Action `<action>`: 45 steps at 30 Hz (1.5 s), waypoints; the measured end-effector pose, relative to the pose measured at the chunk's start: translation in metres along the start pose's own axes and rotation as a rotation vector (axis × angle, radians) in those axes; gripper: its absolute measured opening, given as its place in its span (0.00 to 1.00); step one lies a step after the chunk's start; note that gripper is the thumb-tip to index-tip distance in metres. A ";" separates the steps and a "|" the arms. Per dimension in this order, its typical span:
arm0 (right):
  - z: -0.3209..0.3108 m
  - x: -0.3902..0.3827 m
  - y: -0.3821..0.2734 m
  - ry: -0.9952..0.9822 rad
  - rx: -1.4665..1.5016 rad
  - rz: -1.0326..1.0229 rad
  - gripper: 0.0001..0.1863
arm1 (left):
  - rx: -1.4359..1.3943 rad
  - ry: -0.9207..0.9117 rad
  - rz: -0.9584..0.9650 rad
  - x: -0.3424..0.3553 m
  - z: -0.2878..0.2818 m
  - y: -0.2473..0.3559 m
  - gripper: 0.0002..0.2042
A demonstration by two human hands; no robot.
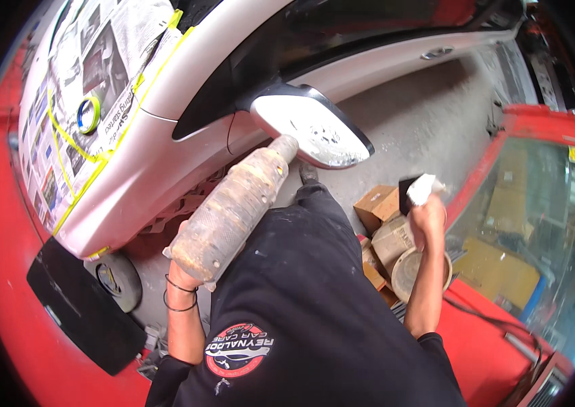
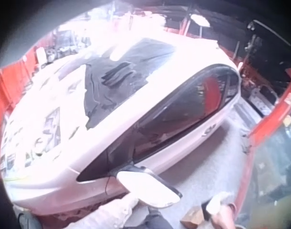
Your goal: Apply body filler and use a heat gun to repair damage on a side-view mirror.
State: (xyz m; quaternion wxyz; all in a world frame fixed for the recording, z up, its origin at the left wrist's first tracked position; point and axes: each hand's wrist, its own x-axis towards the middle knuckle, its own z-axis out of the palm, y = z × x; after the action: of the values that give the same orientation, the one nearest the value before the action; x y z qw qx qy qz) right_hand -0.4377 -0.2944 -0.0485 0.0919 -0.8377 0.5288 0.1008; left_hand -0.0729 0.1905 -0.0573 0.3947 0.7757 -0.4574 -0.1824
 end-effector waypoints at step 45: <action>-0.012 0.189 -0.058 -0.455 0.494 -0.602 0.17 | -0.251 0.594 -0.880 0.066 0.147 0.296 0.19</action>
State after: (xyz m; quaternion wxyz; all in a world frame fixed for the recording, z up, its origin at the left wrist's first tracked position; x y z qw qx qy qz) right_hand -0.3047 -0.4366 -0.0845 0.4281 -0.8638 0.2359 0.1219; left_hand -0.3009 -0.0115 0.0874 0.4827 0.8591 0.0667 -0.1566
